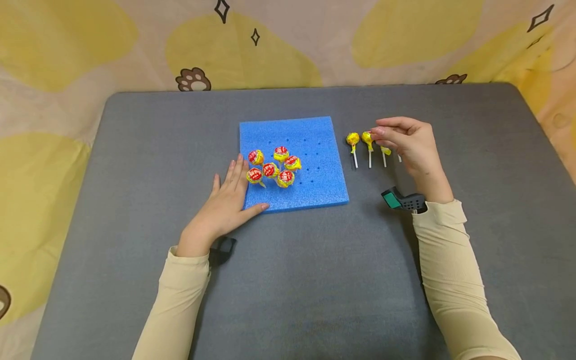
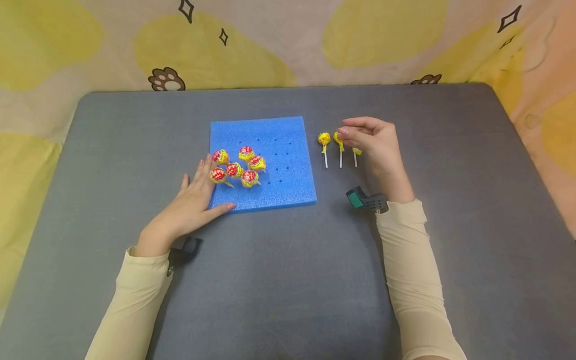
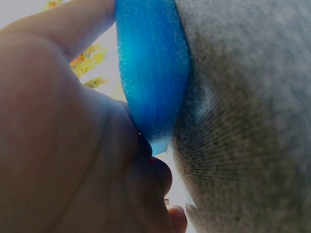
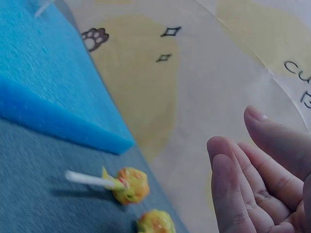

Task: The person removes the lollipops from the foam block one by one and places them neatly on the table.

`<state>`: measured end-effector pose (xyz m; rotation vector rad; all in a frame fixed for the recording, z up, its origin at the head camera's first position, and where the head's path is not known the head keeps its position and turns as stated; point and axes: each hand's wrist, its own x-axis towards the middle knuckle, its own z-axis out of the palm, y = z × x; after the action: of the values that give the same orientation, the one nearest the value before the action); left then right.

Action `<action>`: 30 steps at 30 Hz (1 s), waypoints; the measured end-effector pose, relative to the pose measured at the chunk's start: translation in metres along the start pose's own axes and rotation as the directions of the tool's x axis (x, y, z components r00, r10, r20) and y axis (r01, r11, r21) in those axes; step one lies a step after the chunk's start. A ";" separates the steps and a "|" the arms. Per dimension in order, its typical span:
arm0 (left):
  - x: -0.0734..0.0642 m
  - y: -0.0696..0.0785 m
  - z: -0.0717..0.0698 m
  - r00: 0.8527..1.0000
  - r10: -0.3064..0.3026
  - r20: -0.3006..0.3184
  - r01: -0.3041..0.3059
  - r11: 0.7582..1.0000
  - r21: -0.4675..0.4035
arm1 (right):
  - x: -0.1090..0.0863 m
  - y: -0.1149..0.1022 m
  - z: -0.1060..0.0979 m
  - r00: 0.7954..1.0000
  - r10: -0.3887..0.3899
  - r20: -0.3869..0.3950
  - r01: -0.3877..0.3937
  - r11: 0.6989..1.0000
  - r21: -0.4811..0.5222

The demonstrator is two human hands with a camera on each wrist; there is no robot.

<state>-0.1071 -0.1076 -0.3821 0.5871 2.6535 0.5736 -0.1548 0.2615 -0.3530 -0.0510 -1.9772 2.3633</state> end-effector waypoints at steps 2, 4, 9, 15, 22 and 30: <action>0.000 0.000 0.000 1.000 0.001 0.002 -0.001 1.000 0.002 | -0.001 0.002 0.003 1.000 0.002 0.017 -0.002 1.000 -0.008; 0.000 0.000 0.000 1.000 0.002 0.001 -0.002 1.000 0.002 | -0.001 0.003 0.007 1.000 0.008 0.030 -0.007 1.000 -0.014; 0.000 0.000 0.000 1.000 0.008 -0.006 -0.008 1.000 0.000 | -0.001 0.006 0.015 0.998 0.019 0.067 -0.018 1.000 -0.023; 0.000 0.000 0.000 1.000 0.013 -0.005 -0.013 1.000 -0.002 | -0.003 0.012 0.025 0.992 0.018 0.126 -0.012 0.999 -0.049; 0.000 -0.002 0.001 1.000 0.014 -0.008 -0.014 1.000 -0.004 | -0.004 0.018 0.035 0.981 0.036 0.193 -0.024 0.997 -0.067; 0.002 -0.003 0.002 1.000 0.011 -0.002 -0.011 1.000 -0.010 | -0.009 0.027 0.049 0.964 0.065 0.257 -0.043 0.995 -0.092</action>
<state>-0.1087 -0.1085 -0.3852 0.5986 2.6493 0.5901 -0.1496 0.2084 -0.3707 0.2161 -2.2177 2.4258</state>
